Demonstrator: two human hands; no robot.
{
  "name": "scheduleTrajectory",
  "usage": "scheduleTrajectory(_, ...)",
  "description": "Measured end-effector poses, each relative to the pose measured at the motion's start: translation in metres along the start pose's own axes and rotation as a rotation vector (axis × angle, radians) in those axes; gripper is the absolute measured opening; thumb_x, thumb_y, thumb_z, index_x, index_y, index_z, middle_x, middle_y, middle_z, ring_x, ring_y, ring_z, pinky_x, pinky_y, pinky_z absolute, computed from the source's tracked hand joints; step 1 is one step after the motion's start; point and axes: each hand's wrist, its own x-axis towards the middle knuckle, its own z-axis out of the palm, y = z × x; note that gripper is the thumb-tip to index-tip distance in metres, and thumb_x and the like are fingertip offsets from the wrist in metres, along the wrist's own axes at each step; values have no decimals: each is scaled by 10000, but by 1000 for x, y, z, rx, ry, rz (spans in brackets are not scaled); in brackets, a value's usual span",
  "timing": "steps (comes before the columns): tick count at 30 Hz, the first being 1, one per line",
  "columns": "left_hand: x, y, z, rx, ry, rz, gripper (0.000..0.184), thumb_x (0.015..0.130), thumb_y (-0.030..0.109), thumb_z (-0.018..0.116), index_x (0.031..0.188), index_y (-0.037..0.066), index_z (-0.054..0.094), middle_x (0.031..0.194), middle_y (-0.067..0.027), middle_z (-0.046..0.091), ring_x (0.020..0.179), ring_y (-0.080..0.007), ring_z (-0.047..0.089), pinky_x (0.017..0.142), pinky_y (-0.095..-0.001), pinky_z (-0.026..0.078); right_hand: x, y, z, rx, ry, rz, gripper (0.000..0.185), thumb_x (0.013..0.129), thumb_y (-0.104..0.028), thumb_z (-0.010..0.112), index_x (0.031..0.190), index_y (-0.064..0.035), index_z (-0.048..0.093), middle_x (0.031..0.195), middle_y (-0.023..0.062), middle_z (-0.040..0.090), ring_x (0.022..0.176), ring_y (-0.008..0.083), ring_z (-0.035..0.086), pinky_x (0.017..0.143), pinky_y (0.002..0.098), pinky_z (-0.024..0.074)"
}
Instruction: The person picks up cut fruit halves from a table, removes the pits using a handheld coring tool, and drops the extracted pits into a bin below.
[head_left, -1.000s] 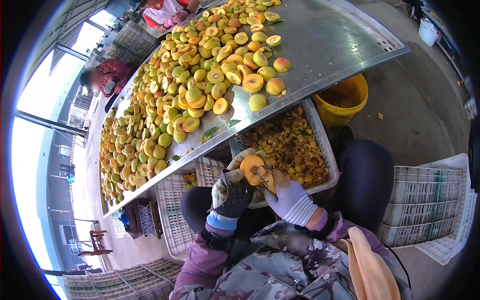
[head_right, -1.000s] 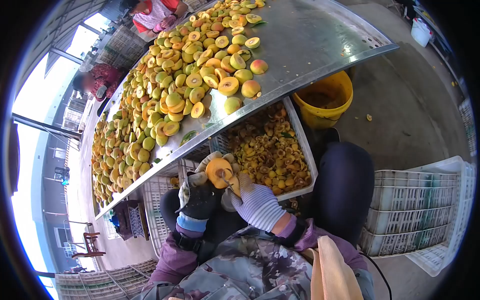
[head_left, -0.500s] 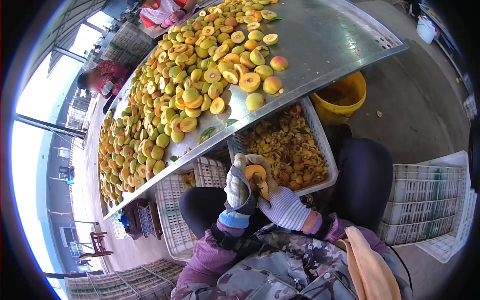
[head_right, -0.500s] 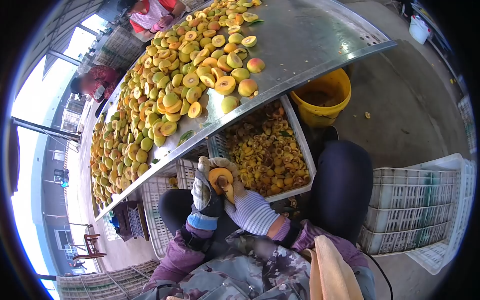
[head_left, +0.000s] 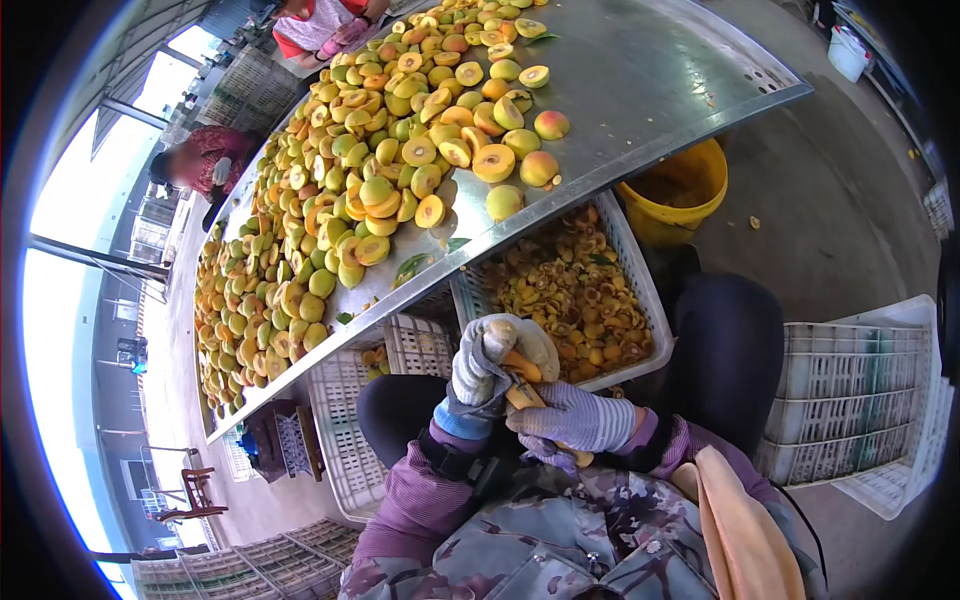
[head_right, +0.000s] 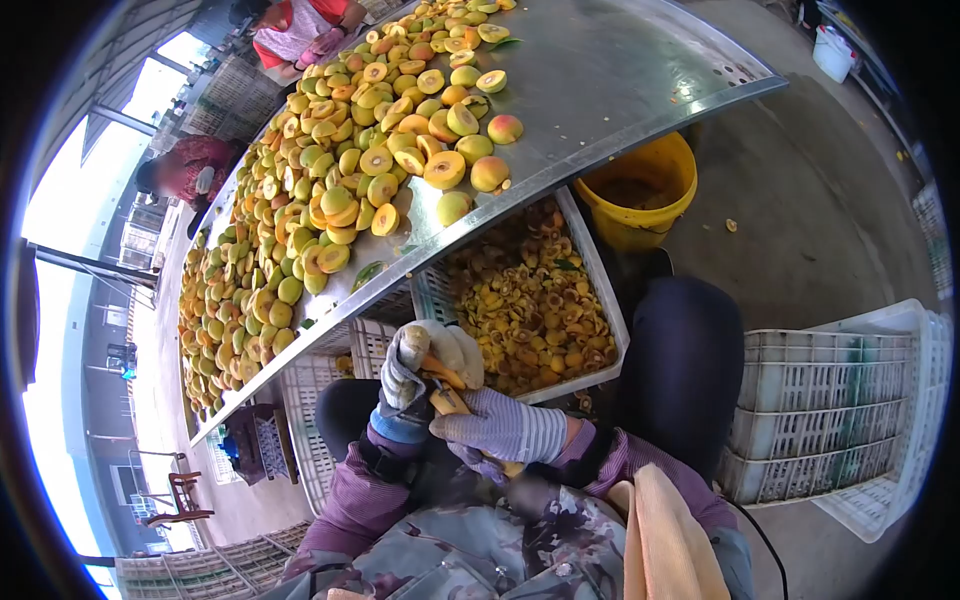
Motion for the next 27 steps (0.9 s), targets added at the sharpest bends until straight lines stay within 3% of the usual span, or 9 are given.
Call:
scheduleTrajectory(2,-3,10,1,57,39,-11,512,874,498,589,853,-13,624,741,-118,621,642,-208,599,595,-287,485,-3,-6,3,-13,1,42,213,921,-227,587,832,-42,530,521,42,509,387,124,484,362,259,396)
scheduleTrajectory(7,-63,57,-77,388,844,258,262,909,256,573,958,0,598,776,-77,629,709,-148,579,658,-270,479,16,18,-30,191,84,17,159,908,-203,589,855,-68,522,593,39,530,412,128,493,379,279,422)
scheduleTrajectory(9,-94,113,-91,720,1143,112,266,873,250,635,878,-16,634,787,-90,647,701,-156,588,681,-278,480,41,55,-64,744,501,88,182,880,-228,615,843,-81,516,611,30,514,449,132,503,399,301,423)
scheduleTrajectory(10,-124,136,-129,1280,1176,-396,294,808,246,700,982,15,648,831,-121,667,750,-229,632,757,-322,494,38,58,-64,702,503,174,175,893,-238,597,839,-96,512,608,13,510,439,126,488,398,286,409)
scheduleTrajectory(13,-121,149,-106,1946,1162,-287,380,781,249,701,1128,108,636,1016,-188,647,974,-355,620,874,-386,478,25,31,-55,564,452,192,153,910,-247,577,852,-118,517,607,-13,511,432,121,476,388,277,387)
scheduleTrajectory(14,-102,152,-96,1886,1148,-333,355,789,172,661,1118,41,629,1175,-137,606,992,-302,615,889,-346,465,19,28,-58,524,491,131,152,910,-249,577,858,-118,520,609,-9,515,435,120,478,388,282,390)
scheduleTrajectory(17,-27,134,-92,1662,746,-31,362,764,55,579,1121,42,632,1062,-162,643,936,-266,636,858,-334,478,9,27,-64,543,586,71,159,908,-255,579,886,-104,533,613,0,526,437,126,494,383,287,405)
scheduleTrajectory(22,118,88,-76,1622,286,-301,411,793,311,634,1181,175,615,1024,-145,665,954,-337,632,851,-405,489,-11,1,-53,269,661,-115,185,914,-241,573,902,-61,531,613,23,539,425,134,510,385,257,424)
scheduleTrajectory(27,199,46,-58,1940,99,-701,461,749,402,631,1085,86,661,979,-205,667,933,-354,637,850,-424,490,-1,-1,-60,169,728,-183,231,922,-252,577,855,-45,500,563,36,512,388,136,496,361,276,409)
